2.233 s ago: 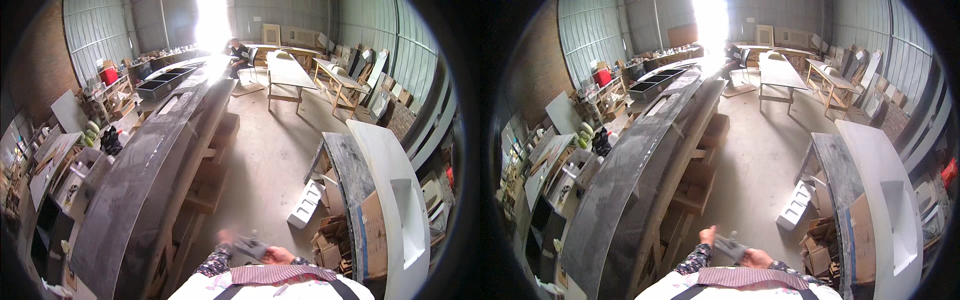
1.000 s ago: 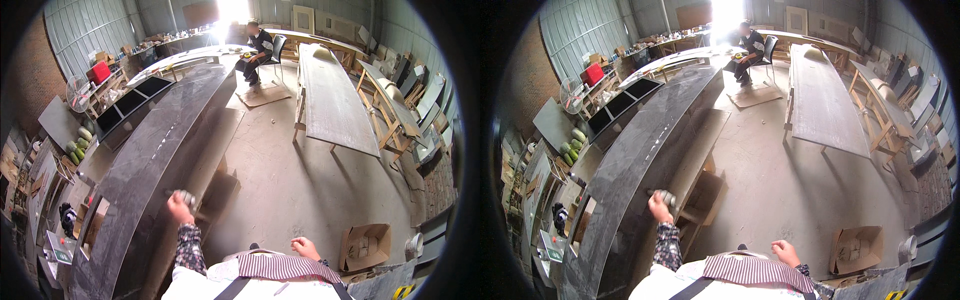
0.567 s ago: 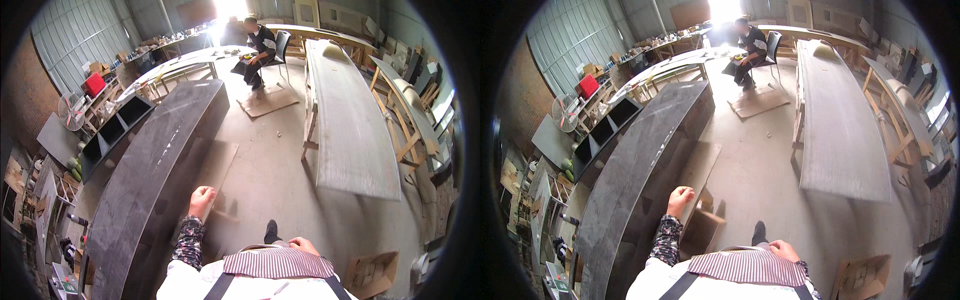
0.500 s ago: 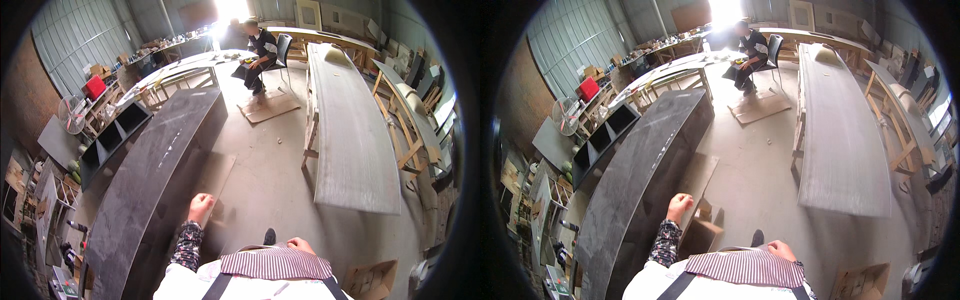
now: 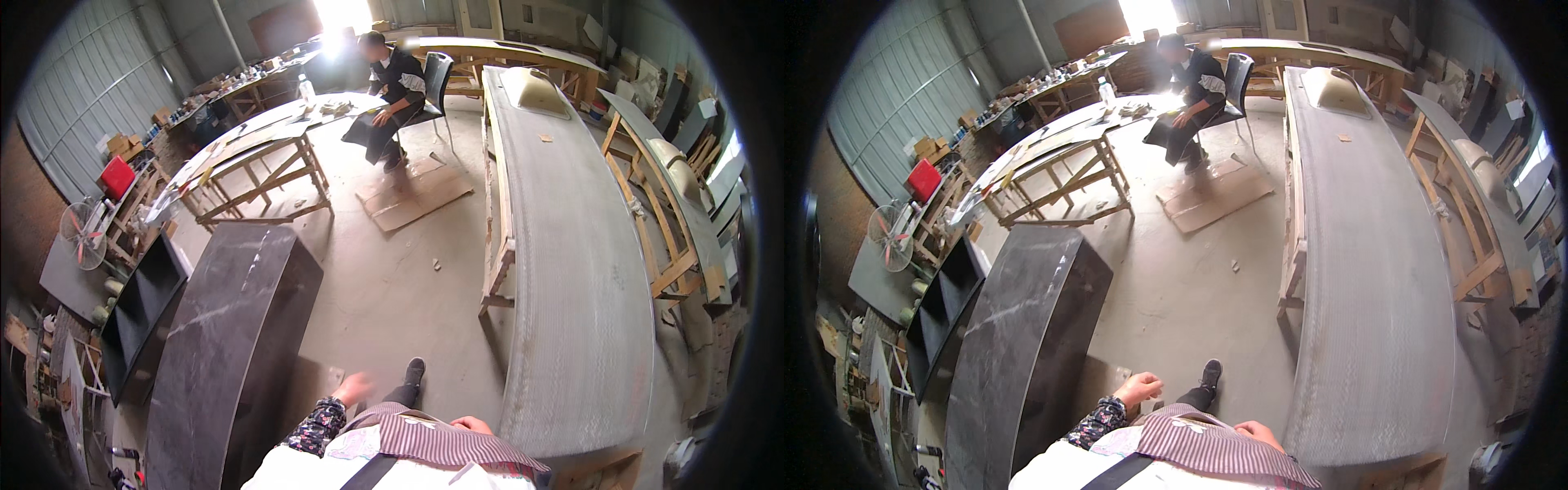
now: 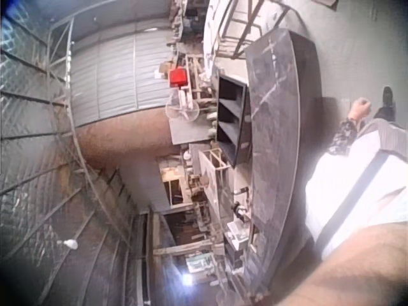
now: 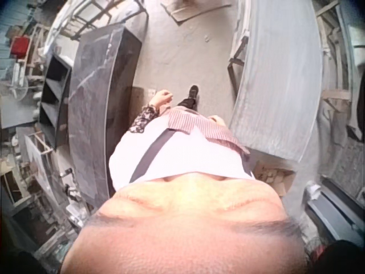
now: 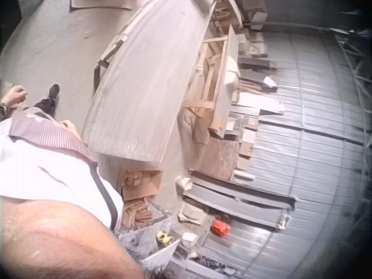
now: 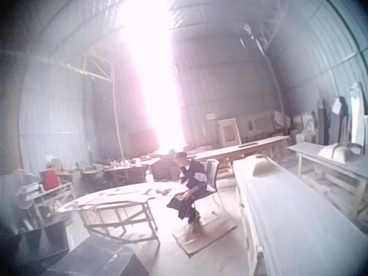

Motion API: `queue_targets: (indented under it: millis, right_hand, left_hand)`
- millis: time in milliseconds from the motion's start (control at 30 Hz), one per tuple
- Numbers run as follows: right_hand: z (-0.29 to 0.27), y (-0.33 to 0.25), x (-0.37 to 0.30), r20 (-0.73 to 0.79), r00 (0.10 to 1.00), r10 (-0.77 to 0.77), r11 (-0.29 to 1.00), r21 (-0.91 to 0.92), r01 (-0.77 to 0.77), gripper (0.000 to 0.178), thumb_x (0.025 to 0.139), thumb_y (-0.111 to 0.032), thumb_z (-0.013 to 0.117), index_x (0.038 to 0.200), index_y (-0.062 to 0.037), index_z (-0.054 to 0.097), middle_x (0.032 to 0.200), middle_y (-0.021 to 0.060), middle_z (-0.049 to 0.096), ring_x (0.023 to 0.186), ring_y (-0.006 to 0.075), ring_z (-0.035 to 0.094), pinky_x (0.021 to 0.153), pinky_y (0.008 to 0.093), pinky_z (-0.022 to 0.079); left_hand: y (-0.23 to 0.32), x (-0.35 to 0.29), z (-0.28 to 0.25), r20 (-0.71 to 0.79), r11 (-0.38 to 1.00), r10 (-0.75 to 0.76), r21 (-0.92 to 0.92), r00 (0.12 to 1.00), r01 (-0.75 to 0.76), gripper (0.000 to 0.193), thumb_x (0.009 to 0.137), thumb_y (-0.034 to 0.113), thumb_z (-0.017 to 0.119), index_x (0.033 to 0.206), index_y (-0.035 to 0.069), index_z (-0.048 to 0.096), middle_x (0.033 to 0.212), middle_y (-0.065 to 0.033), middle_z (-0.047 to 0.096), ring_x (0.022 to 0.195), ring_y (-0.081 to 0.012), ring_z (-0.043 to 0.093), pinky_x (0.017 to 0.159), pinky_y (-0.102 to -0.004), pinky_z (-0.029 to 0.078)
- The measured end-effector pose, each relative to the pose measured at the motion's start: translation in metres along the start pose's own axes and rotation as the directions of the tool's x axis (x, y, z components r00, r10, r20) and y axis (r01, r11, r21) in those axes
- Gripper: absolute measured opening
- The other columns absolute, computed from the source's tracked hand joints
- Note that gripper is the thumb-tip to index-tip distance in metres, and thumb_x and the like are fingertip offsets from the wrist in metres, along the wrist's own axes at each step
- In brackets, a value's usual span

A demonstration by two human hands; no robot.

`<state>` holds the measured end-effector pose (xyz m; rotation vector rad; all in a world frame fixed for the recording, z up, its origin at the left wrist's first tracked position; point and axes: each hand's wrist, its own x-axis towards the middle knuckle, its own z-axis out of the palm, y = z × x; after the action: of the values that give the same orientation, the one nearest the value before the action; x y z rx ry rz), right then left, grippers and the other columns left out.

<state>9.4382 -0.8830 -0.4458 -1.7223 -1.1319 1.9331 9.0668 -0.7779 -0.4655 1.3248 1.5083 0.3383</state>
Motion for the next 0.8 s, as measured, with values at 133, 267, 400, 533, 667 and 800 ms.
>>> queue_targets:
  millis: [133,267,400,533,667,800]
  right_hand:
    - [-0.037,-0.054,0.044,-0.214,0.974,0.078,0.995,0.070,-0.065,0.034,0.093,-0.024,0.064,0.115,0.0023,0.065,0.103,0.0105,0.070,0.096,0.0148,0.065,0.086,0.0289,0.051]
    - [-0.062,-0.138,0.090,-0.274,0.961,0.045,0.998,0.048,-0.034,0.038,0.093,-0.024,0.062,0.120,0.0027,0.061,0.104,0.0115,0.070,0.097,0.0157,0.065,0.087,0.0284,0.050]
    - [-0.094,-0.205,0.132,-0.203,0.976,0.078,0.995,-0.038,-0.088,0.040,0.094,-0.028,0.062,0.121,0.0017,0.061,0.111,0.0137,0.068,0.104,0.0167,0.063,0.093,0.0292,0.048]
    - [-0.130,-0.246,0.185,-0.203,0.978,0.051,0.998,-0.026,-0.057,0.036,0.094,-0.026,0.062,0.118,0.0008,0.063,0.103,0.0112,0.070,0.097,0.0158,0.065,0.088,0.0282,0.050]
    - [-0.178,-0.290,0.264,-0.246,0.969,0.015,0.999,-0.028,-0.022,0.032,0.093,-0.022,0.061,0.116,0.0010,0.064,0.098,0.0092,0.070,0.091,0.0134,0.065,0.084,0.0268,0.051]
    - [-0.232,-0.354,0.355,-0.212,0.977,-0.035,0.999,0.006,0.038,0.030,0.092,-0.019,0.060,0.114,0.0023,0.064,0.097,0.0098,0.071,0.091,0.0149,0.066,0.083,0.0285,0.052]
  left_hand:
    - [0.049,0.113,-0.026,0.019,0.991,0.111,0.075,0.994,-0.112,0.035,0.092,0.031,0.060,0.103,-0.001,0.067,0.088,-0.0072,0.070,0.079,-0.0132,0.065,0.071,-0.0285,0.052]
    - [0.127,0.214,-0.036,0.060,0.964,0.203,0.162,0.977,-0.210,0.035,0.094,0.029,0.058,0.105,-0.003,0.065,0.091,-0.0086,0.070,0.082,-0.0153,0.065,0.076,-0.0304,0.053]
    - [0.189,0.286,-0.038,0.187,0.961,0.275,-0.076,0.943,-0.265,0.035,0.095,0.030,0.057,0.108,-0.002,0.064,0.090,-0.0081,0.069,0.083,-0.0157,0.065,0.077,-0.0311,0.053]
    - [0.209,0.337,-0.052,0.356,0.973,0.187,-0.198,0.916,-0.121,0.035,0.096,0.030,0.057,0.109,-0.001,0.063,0.089,-0.0071,0.069,0.082,-0.0152,0.064,0.077,-0.0306,0.053]
    - [0.203,0.404,-0.084,0.330,0.941,0.126,0.258,0.935,-0.218,0.038,0.095,0.034,0.056,0.109,0.001,0.065,0.101,-0.0164,0.070,0.098,-0.0289,0.066,0.087,-0.0390,0.051]
    - [0.200,0.469,-0.135,0.173,0.932,-0.050,0.361,0.984,-0.016,0.043,0.089,0.038,0.058,0.110,0.001,0.068,0.108,-0.0215,0.069,0.102,-0.0333,0.066,0.090,-0.0417,0.051]
